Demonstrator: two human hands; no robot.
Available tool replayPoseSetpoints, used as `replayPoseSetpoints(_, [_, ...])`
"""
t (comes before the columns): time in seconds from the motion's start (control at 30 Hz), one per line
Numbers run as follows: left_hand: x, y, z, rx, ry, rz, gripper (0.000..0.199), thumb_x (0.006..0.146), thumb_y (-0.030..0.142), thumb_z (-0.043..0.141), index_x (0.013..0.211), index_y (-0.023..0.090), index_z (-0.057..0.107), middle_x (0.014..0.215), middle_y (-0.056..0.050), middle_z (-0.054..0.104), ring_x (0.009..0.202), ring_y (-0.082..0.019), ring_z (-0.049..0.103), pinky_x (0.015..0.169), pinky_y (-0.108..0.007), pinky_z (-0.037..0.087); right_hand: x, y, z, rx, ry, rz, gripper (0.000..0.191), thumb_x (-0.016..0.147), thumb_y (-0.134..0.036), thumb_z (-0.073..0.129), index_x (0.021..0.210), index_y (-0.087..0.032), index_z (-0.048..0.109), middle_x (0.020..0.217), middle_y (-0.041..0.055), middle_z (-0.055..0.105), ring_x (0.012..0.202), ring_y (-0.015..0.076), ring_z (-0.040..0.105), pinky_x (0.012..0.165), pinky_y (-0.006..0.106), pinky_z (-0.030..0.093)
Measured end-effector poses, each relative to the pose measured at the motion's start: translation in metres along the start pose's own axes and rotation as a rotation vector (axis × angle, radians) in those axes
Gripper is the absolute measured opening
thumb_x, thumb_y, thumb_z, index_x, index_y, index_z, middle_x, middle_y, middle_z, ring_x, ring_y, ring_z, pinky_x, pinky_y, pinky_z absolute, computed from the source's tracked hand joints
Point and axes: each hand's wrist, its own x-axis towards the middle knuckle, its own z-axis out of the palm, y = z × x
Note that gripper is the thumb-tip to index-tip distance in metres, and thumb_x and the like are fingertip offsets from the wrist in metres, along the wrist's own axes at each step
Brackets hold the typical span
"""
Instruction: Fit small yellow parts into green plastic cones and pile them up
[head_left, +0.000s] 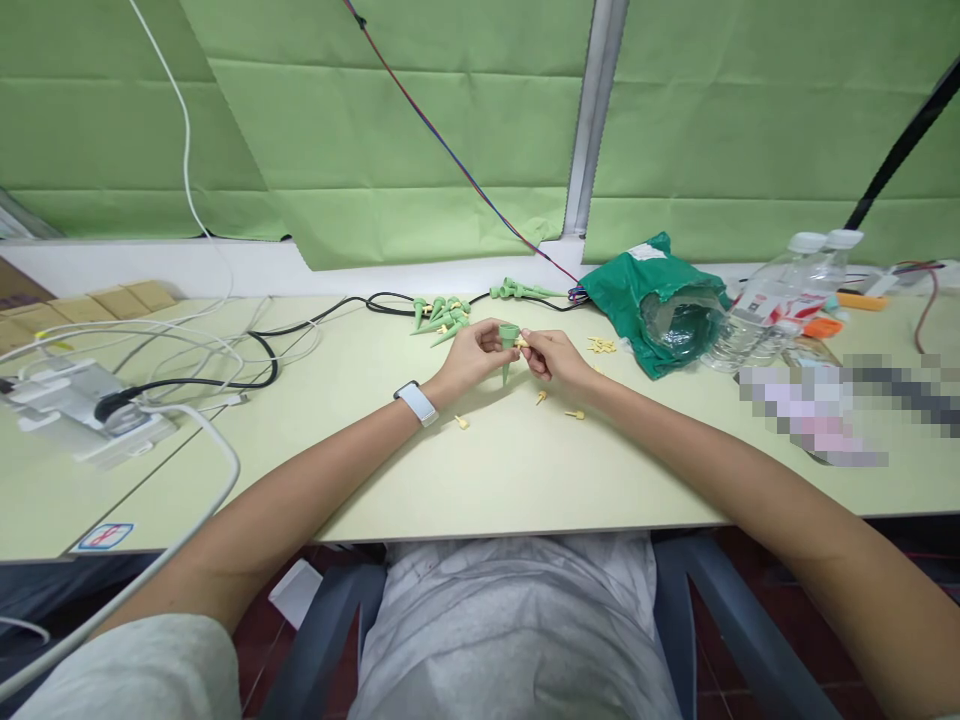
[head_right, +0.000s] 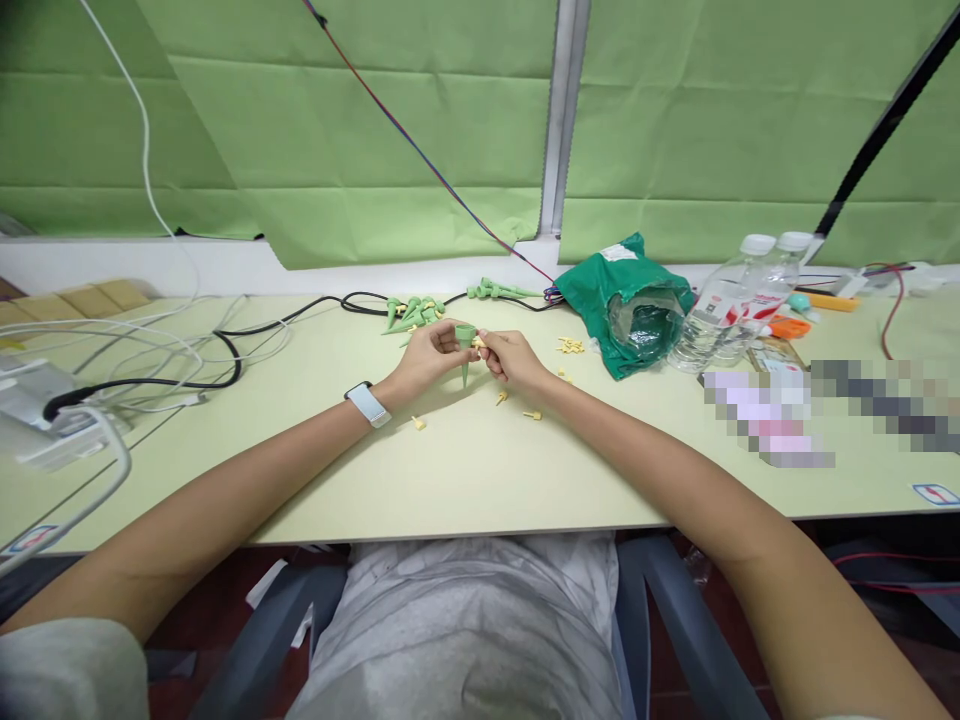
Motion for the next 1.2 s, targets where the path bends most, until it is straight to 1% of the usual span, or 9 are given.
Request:
replayPoseSetpoints(0.2, [-0.001, -0.001, 0.004, -0.241, -0.056, -0.116, 0.037, 0.073, 0.032, 0.087, 0.102, 0.015, 0.074, 0.103, -0.009, 0.074, 0.097, -0.021, 0.07, 0.094, -0.04, 0.058, -0.01, -0.007, -0.008, -0.371, 0.12, -0.307, 0.046, 0.101, -0.063, 0.046, 0.077, -0.024, 0.05, 0.07, 0.0033, 0.058, 0.064, 0.0179, 0.05, 0.06, 0.03, 0.036])
replayPoseSetpoints(0.37, [-0.001, 0.006, 0.004, 0.096, 0.09, 0.072, 0.033, 0.069, 0.027, 0.088, 0.096, 0.015, 0.074, 0.093, -0.006, 0.072, 0.086, -0.018, 0.066, 0.084, -0.032, 0.056, -0.003, -0.005, 0.0, -0.012, -0.024, -0.012, 0.054, 0.103, -0.067, 0.033, 0.069, -0.026, 0.039, 0.05, -0.003, 0.038, 0.047, 0.0156, 0.037, 0.05, 0.03, 0.033])
replayPoseSetpoints(0.43, [-0.001, 0.009, 0.003, 0.066, 0.064, 0.054, 0.032, 0.069, 0.027, 0.088, 0.095, 0.015, 0.073, 0.092, -0.005, 0.071, 0.085, -0.017, 0.066, 0.084, -0.032, 0.056, -0.003, -0.006, 0.003, -0.014, -0.009, 0.026, 0.053, 0.103, -0.066, 0.031, 0.069, -0.026, 0.038, 0.051, -0.0026, 0.039, 0.046, 0.0158, 0.037, 0.05, 0.03, 0.032])
replayPoseSetpoints(0.6, [-0.001, 0.004, 0.0, -0.3, -0.127, -0.169, 0.036, 0.069, 0.031, 0.09, 0.092, 0.016, 0.068, 0.089, -0.005, 0.07, 0.089, -0.018, 0.069, 0.094, -0.04, 0.057, -0.013, -0.005, -0.003, -0.505, 0.166, -0.325, 0.041, 0.102, -0.057, 0.044, 0.082, -0.022, 0.052, 0.079, 0.0074, 0.061, 0.067, 0.0199, 0.051, 0.062, 0.032, 0.031])
replayPoseSetpoints(0.67, [0.0, 0.001, -0.002, -0.268, -0.107, -0.141, 0.037, 0.068, 0.03, 0.091, 0.092, 0.016, 0.067, 0.087, -0.004, 0.069, 0.089, -0.018, 0.069, 0.095, -0.04, 0.056, -0.013, -0.002, -0.002, -0.481, 0.139, -0.308, 0.044, 0.103, -0.059, 0.042, 0.079, -0.023, 0.051, 0.075, 0.0058, 0.059, 0.066, 0.0194, 0.049, 0.062, 0.032, 0.03])
replayPoseSetpoints(0.8, [0.002, 0.004, -0.004, -0.064, 0.014, -0.017, 0.04, 0.065, 0.027, 0.092, 0.095, 0.017, 0.068, 0.083, -0.001, 0.068, 0.084, -0.016, 0.067, 0.091, -0.036, 0.056, -0.008, 0.003, 0.009, -0.125, 0.098, -0.102, 0.056, 0.103, -0.071, 0.032, 0.072, -0.025, 0.043, 0.058, -0.001, 0.045, 0.055, 0.0174, 0.043, 0.056, 0.031, 0.032])
replayPoseSetpoints(0.87, [0.001, 0.008, -0.003, -0.138, -0.011, -0.044, 0.038, 0.066, 0.027, 0.091, 0.095, 0.017, 0.068, 0.087, -0.003, 0.07, 0.087, -0.017, 0.068, 0.091, -0.037, 0.056, -0.008, 0.003, 0.01, -0.171, 0.134, -0.16, 0.055, 0.104, -0.069, 0.03, 0.077, -0.024, 0.047, 0.062, 0.0004, 0.05, 0.058, 0.0183, 0.047, 0.059, 0.031, 0.035])
replayPoseSetpoints(1.03, [-0.004, 0.013, 0.006, -0.371, -0.154, -0.168, 0.033, 0.07, 0.025, 0.089, 0.094, 0.015, 0.069, 0.094, -0.007, 0.072, 0.093, -0.02, 0.07, 0.093, -0.039, 0.056, -0.014, 0.001, -0.01, -0.654, 0.154, -0.427, 0.043, 0.107, -0.056, 0.036, 0.088, -0.022, 0.054, 0.083, 0.0098, 0.063, 0.071, 0.0219, 0.055, 0.066, 0.033, 0.034])
replayPoseSetpoints(1.2, [-0.004, 0.014, 0.007, -0.26, -0.105, -0.092, 0.036, 0.07, 0.025, 0.089, 0.097, 0.018, 0.066, 0.085, -0.001, 0.069, 0.086, -0.016, 0.069, 0.094, -0.04, 0.058, -0.014, 0.0, -0.011, -0.398, 0.101, -0.416, 0.046, 0.107, -0.057, 0.036, 0.078, -0.023, 0.046, 0.072, 0.0035, 0.052, 0.064, 0.0184, 0.046, 0.064, 0.032, 0.032])
